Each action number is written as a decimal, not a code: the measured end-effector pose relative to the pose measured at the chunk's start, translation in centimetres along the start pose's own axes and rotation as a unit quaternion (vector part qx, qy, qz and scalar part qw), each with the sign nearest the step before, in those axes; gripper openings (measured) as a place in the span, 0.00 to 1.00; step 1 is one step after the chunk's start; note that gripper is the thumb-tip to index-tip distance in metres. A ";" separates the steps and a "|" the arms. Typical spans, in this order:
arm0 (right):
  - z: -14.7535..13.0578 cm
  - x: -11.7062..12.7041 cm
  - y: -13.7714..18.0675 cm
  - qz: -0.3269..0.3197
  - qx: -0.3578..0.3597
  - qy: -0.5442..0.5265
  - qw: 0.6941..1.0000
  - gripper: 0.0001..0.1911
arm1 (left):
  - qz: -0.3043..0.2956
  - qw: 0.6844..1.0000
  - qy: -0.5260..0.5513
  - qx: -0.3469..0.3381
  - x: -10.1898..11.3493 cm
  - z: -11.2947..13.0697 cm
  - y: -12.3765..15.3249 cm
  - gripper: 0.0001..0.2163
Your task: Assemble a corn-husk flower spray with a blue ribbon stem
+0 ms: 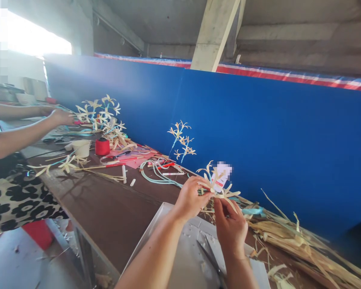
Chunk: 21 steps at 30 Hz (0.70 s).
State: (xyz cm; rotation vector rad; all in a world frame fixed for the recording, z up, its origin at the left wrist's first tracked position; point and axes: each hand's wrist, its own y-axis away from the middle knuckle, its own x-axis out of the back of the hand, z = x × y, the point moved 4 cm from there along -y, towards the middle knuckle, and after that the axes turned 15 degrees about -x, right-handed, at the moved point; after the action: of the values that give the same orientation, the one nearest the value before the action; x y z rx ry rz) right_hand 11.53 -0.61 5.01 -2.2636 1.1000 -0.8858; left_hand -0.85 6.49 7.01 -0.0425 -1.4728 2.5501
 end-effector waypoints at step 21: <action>0.7 -0.3 0.2 -0.004 -0.113 -0.051 0.992 0.11 | -0.020 0.996 -0.043 -0.079 0.1 1.1 -0.2 0.04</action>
State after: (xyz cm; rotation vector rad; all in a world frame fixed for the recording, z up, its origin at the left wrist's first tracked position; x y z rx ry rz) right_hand 11.76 -0.41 4.32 -2.4677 1.1975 -0.6692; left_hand -1.09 5.69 7.75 0.0749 -1.6877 2.4263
